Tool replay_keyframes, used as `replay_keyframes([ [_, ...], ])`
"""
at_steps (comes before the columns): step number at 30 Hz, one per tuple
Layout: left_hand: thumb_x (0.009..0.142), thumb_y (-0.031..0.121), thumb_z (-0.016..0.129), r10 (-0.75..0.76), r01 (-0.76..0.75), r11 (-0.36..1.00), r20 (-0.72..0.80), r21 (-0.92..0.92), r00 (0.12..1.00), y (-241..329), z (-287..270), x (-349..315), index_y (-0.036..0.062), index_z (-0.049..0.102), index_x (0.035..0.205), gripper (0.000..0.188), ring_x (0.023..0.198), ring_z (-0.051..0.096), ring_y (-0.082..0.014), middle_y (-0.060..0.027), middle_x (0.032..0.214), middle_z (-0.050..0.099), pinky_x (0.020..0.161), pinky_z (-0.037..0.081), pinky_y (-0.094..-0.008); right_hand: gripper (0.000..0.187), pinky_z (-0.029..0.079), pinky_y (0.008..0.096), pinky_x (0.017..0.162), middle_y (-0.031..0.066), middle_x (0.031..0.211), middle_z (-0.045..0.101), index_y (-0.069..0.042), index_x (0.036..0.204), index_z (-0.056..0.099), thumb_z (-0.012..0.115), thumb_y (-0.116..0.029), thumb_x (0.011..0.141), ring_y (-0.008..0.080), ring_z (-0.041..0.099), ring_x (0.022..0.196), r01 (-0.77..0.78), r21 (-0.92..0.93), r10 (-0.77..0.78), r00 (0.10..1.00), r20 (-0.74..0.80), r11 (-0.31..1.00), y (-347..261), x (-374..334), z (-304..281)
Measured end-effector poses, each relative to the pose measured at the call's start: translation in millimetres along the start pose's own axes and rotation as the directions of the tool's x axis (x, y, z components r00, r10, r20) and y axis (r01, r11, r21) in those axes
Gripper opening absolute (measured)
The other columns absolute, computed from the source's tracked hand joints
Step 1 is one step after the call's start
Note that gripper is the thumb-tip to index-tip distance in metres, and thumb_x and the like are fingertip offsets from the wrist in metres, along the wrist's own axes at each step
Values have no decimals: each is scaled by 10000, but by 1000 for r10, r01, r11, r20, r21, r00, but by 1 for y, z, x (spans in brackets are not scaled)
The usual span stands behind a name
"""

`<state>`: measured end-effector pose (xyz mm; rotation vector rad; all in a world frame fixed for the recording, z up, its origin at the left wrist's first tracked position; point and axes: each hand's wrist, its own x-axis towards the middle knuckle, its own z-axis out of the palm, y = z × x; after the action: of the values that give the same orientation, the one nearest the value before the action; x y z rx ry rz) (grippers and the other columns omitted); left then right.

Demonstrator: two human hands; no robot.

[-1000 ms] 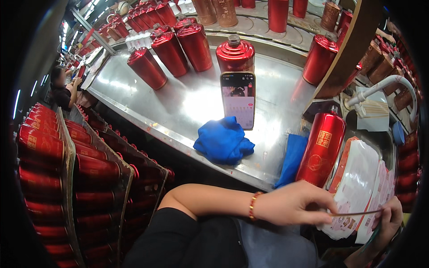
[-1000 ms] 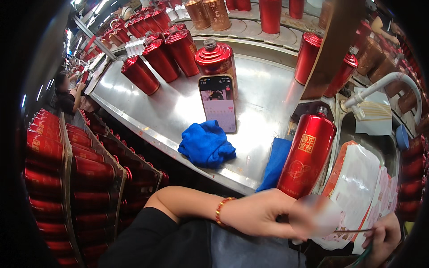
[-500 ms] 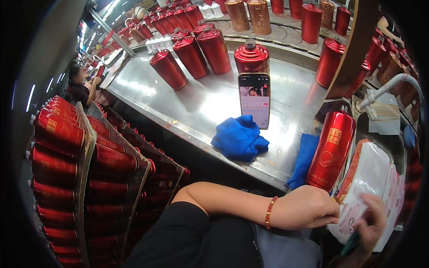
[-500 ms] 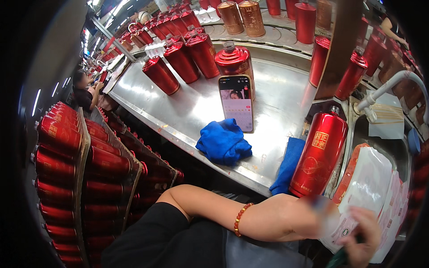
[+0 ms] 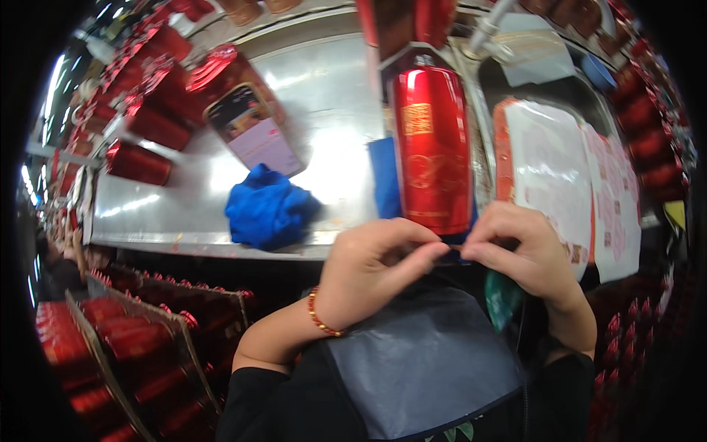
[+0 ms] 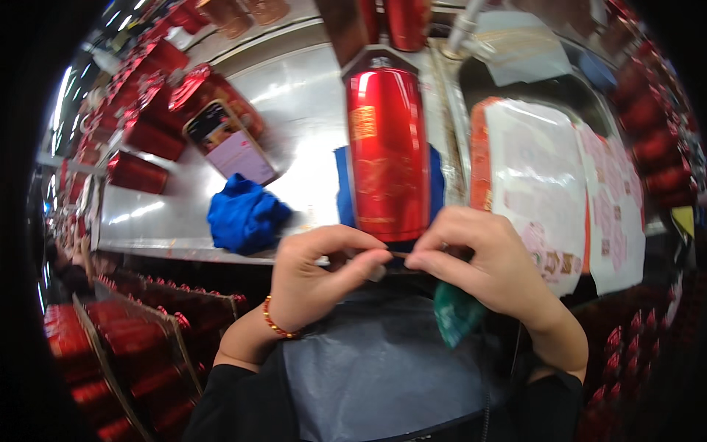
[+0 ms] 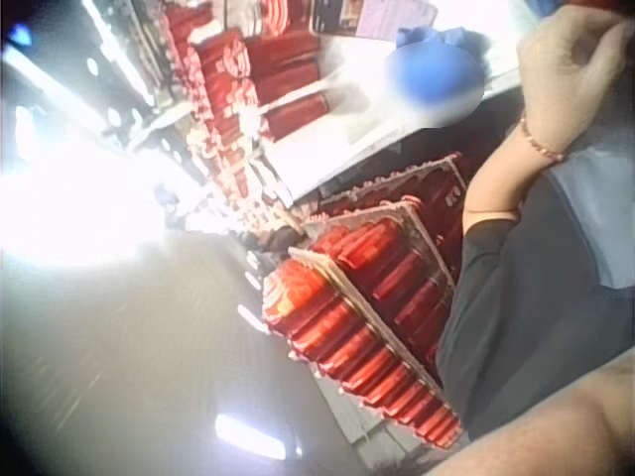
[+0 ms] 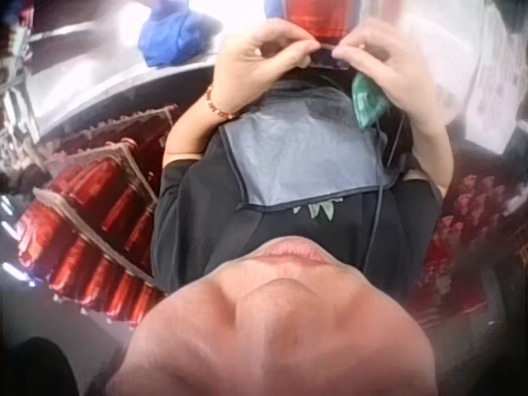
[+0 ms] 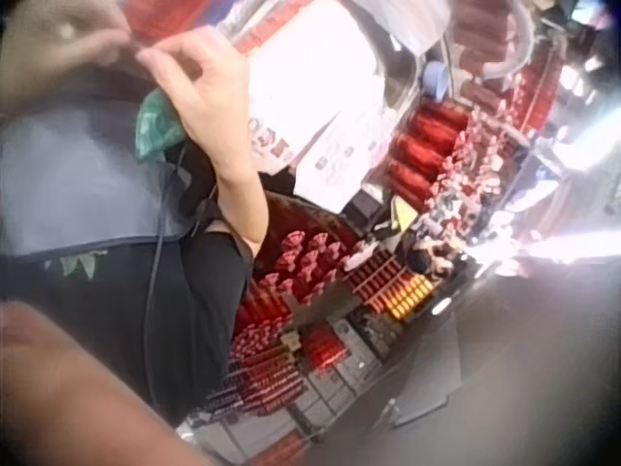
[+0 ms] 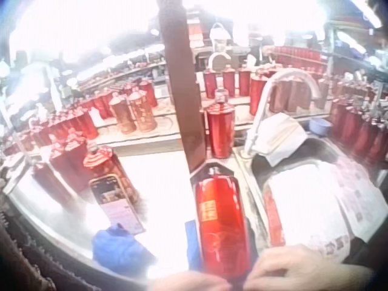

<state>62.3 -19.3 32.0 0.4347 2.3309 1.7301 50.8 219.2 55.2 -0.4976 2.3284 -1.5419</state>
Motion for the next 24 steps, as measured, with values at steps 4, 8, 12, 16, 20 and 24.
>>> replay_keyframes([
  [4, 914, 88, 770, -64, 56, 989, -50, -135, 997, -8, 7, 5, -5, 737, 951, 106, 693, 696, -62, -57, 795, 743, 588, 514, -204, 34, 414, 239, 624, 37, 866, 638, -7, 879, 729, 736, -39, 890, 85, 570, 723, -87, 64, 89, 995, -33, 994, 13, -1, 0],
  [8, 909, 107, 781, -66, 60, 994, -61, -96, 996, -10, 6, 7, 19, 734, 931, 103, 637, 681, -49, -29, 726, 733, 554, 475, -177, 47, 409, 230, 629, 20, 882, 610, 3, 889, 703, 719, -36, 911, 64, 549, 722, -140, 114, 145, 989, -37, 984, 17, 0, 1],
  [12, 912, 104, 780, -60, 48, 992, -93, -120, 994, -13, 6, 6, 19, 708, 923, 112, 635, 679, -46, -31, 731, 734, 556, 475, -179, 63, 412, 223, 639, 12, 882, 596, 5, 884, 681, 704, -34, 928, 57, 545, 723, -180, 117, 186, 982, -37, 977, 19, 1, 1],
  [16, 917, 92, 770, -79, 64, 987, -93, -150, 993, -17, 5, 5, 15, 697, 911, 106, 646, 685, -50, -29, 731, 731, 561, 478, -176, 71, 411, 218, 644, 8, 891, 586, 5, 889, 668, 699, -37, 937, 52, 541, 729, -190, 148, 198, 980, -38, 971, 23, 1, 1],
  [20, 928, 80, 754, -89, 70, 981, -99, -182, 991, -19, 4, 6, 9, 686, 903, 101, 662, 691, -56, -35, 739, 730, 571, 489, -174, 74, 407, 216, 648, 9, 901, 585, 4, 890, 666, 702, -40, 937, 51, 533, 735, -187, 106, 191, 981, -35, 977, 20, 1, 0],
  [24, 942, 61, 734, -101, 77, 970, -93, -229, 991, -22, 3, 4, 3, 679, 908, 87, 679, 695, -61, -37, 753, 725, 589, 499, -172, 75, 404, 218, 649, 14, 903, 587, 3, 883, 668, 704, -39, 935, 51, 529, 743, -179, 75, 182, 983, -29, 981, 19, 2, -2],
])
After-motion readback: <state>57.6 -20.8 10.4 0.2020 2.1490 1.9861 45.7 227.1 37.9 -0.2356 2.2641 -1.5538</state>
